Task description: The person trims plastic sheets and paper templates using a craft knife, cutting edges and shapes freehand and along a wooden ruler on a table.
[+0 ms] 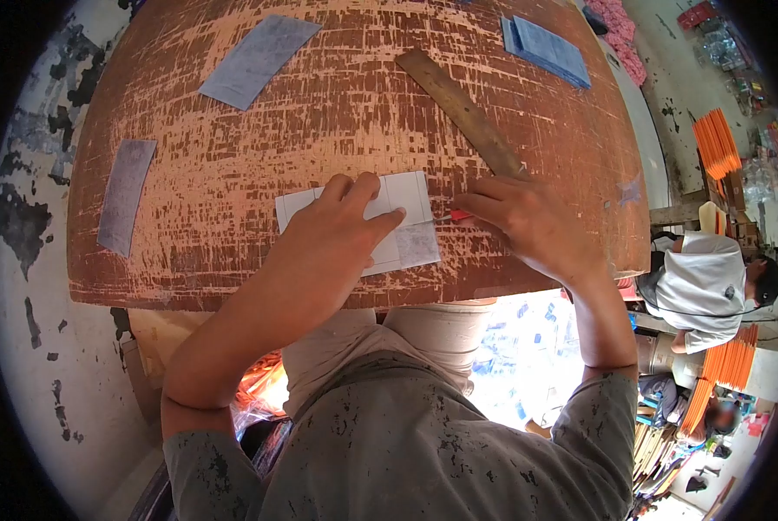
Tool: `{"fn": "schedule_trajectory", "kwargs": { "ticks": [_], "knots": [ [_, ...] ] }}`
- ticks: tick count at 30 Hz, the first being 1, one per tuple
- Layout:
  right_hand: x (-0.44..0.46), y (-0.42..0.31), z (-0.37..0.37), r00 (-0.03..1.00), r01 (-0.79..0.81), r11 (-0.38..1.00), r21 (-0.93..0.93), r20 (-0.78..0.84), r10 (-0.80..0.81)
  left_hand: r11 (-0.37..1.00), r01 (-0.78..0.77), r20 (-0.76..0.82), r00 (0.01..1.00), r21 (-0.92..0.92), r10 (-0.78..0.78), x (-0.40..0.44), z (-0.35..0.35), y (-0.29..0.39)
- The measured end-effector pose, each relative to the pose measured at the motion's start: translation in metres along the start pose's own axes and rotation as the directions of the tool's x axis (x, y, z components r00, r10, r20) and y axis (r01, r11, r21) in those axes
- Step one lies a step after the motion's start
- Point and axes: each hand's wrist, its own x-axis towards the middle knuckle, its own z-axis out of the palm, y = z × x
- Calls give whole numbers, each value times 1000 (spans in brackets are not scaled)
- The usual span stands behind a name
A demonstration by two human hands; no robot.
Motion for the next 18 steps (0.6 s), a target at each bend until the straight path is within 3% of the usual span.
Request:
{"fn": "schedule_trajectory", "kwargs": {
  "ticks": [18],
  "knots": [
    [-10, 14, -12, 994, -57, 998, -32, 88, 60, 1000, -20, -9, 1000, 3, 20, -1, 0, -1]
  ]
}}
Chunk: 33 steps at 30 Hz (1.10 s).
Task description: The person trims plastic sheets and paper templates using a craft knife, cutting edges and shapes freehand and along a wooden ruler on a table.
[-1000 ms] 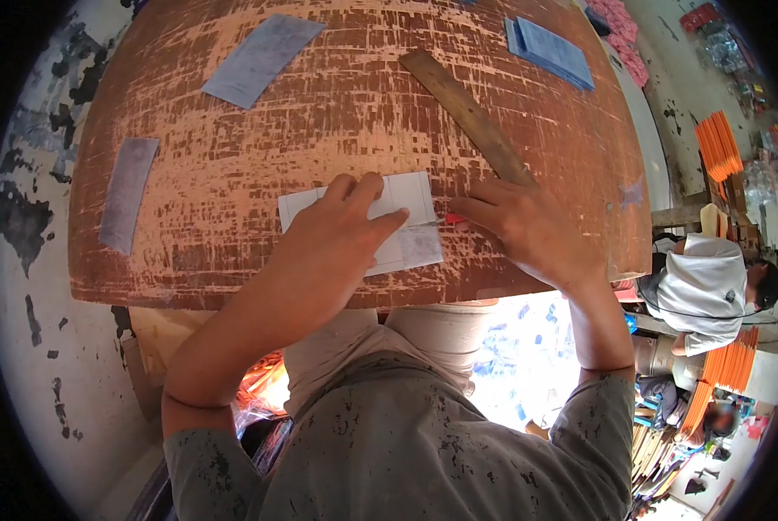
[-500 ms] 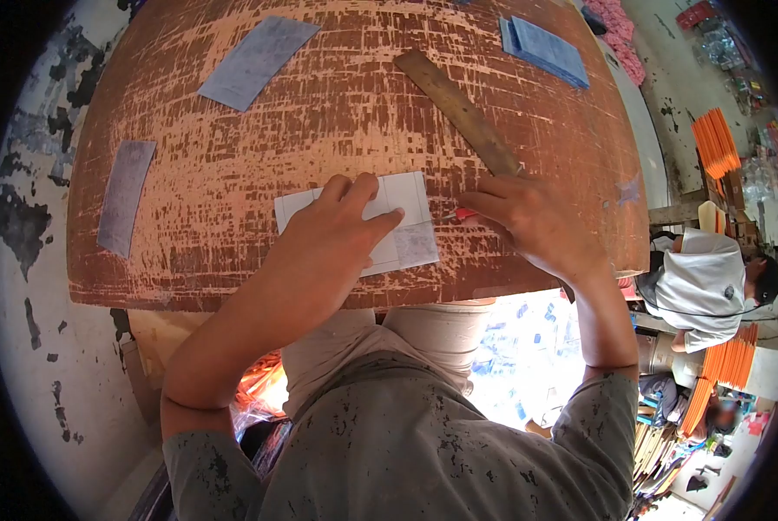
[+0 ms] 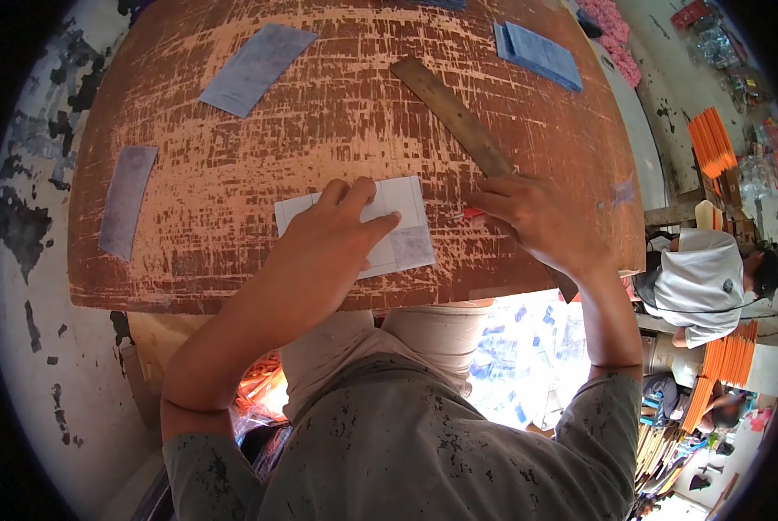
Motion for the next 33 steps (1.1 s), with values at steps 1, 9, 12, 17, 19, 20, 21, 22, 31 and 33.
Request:
{"fn": "schedule_trajectory", "kwargs": {
  "ticks": [1, 9, 12, 17, 19, 20, 21, 22, 31, 33],
  "knots": [
    [-1, 1, -1, 1000, -4, 1000, -8, 2, 4, 1000, 0, 2, 1000, 1, 0, 0, 0, 0],
    [-18, -24, -18, 988, -121, 990, 69, -92, 127, 1000, -5, 0, 1000, -12, 5, 1, 0, -1],
    [-32, -63, -10, 897, -261, 938, 229, -302, 323, 1000, 2, 10, 1000, -25, -2, 0, 1, -2],
    [-42, -125, 17, 855, -432, 739, 517, -27, 518, 1000, -15, 18, 1000, -8, 15, 2, 2, -4],
    [-38, -143, 29, 844, -459, 704, 542, 16, 537, 1000, -11, 8, 1000, -15, 11, 2, 0, -3],
    [-34, -154, 31, 805, -524, 653, 546, 68, 589, 1000, -20, 16, 1000, -11, 20, 2, 0, -3],
    [-30, -159, 34, 800, -527, 647, 551, 66, 596, 1000, -18, 6, 1000, -12, 18, 2, 0, -4],
    [-27, -164, 37, 777, -548, 633, 547, 51, 628, 1000, -16, -4, 1000, -13, 16, 1, 1, -4],
    [-20, -179, 60, 729, -401, 642, 654, -197, 656, 999, -35, -3, 999, 12, 35, 3, -1, -5],
    [-25, -174, 55, 722, -399, 566, 722, -133, 679, 999, -34, 6, 999, 10, 34, 2, -3, -3]
  ]
}}
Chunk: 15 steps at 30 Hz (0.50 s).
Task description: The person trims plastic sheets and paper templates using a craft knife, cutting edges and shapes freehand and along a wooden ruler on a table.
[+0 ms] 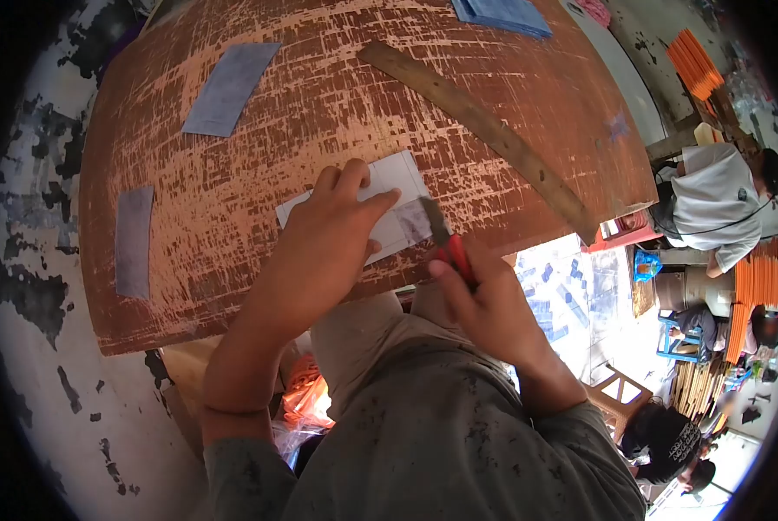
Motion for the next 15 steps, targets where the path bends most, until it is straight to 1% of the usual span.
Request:
{"fn": "schedule_trajectory", "kwargs": {
  "ticks": [1, 2, 3, 5, 6, 8, 12, 15],
  "knots": [
    [0, 2, -6, 974, -220, 912, 347, 122, 189, 1000, 8, 4, 1000, -3, -8, 0, -1, 0],
    [0, 4, -10, 902, -431, 664, 611, 299, 311, 1000, 7, 2, 1000, -3, -7, 0, 0, 0],
    [-2, 11, -11, 902, -431, 665, 610, 300, 310, 1000, 6, 2, 1000, -2, -6, 0, 0, 0],
    [-7, 29, -9, 888, -454, 524, 721, 415, 198, 1000, 9, 1, 1000, -3, -9, -1, 1, -2],
    [-7, 30, -12, 887, -456, 525, 719, 418, 198, 1000, 6, -4, 1000, 2, -6, -1, 2, -2],
    [-4, 30, -18, 803, -564, 564, 603, 560, 205, 1000, 3, -9, 1000, 8, -2, -1, 2, -1],
    [0, 28, -18, 808, -556, 549, 624, 560, 181, 1000, 18, 16, 1000, 4, -18, 0, 1, 0],
    [4, 31, -10, 818, -550, 505, 666, 550, 166, 1000, 11, 10, 1000, 9, -11, 0, 2, 0]
  ]
}}
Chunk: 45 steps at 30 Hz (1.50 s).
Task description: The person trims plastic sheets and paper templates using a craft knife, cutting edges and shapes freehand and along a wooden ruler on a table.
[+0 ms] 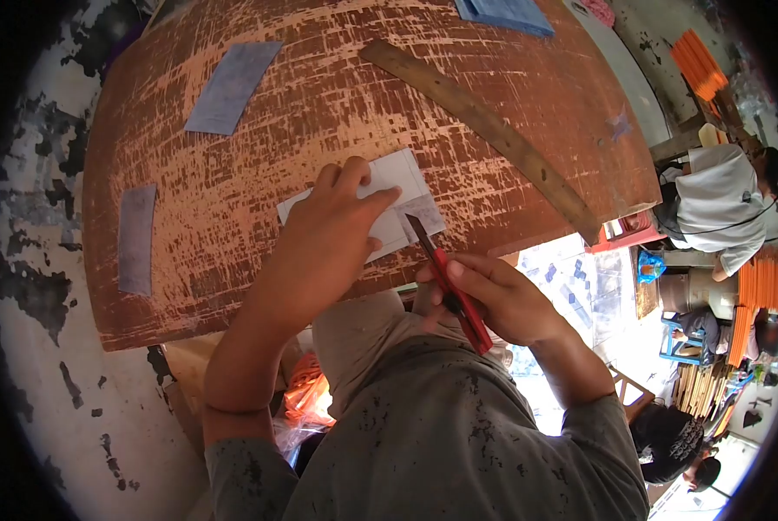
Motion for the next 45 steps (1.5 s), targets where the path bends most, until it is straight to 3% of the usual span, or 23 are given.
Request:
{"fn": "schedule_trajectory", "kwargs": {
  "ticks": [2, 6, 8, 11, 15, 20, 24, 27, 45],
  "knots": [
    [5, 0, -3, 987, 153, 980, -131, 72, -145, 1000, -5, -6, 1000, 2, 5, 0, 0, 2],
    [13, -6, -13, 998, 53, 980, -193, 30, -48, 1000, 18, 6, 1000, 2, -18, 1, -2, 4],
    [17, -18, -13, 997, -35, 948, -316, 53, 55, 1000, 27, 10, 1000, -1, -27, 1, -2, 4],
    [28, -13, -14, 998, 67, 903, -423, 18, -66, 1000, 20, 5, 1000, 4, -20, 2, -2, 3],
    [33, -9, -7, 993, 114, 927, -358, 5, -120, 1000, 2, -8, 1000, -6, -2, 1, -1, 0],
    [30, -11, 2, 998, 3, 962, -274, -56, -19, 1000, -7, -17, 1000, -18, 7, 0, -1, 1],
    [33, -7, 0, 997, 51, 952, -303, -43, -67, 1000, -2, -15, 1000, -13, 2, 0, -1, 0],
    [31, -12, -2, 998, -63, 945, -320, -30, 57, 1000, -9, -21, 1000, -5, 9, 0, -1, -1],
    [31, -10, 5, 996, -10, 946, -324, -83, -18, 1000, -20, -48, 999, -10, 19, -1, 3, -4]
  ]
}}
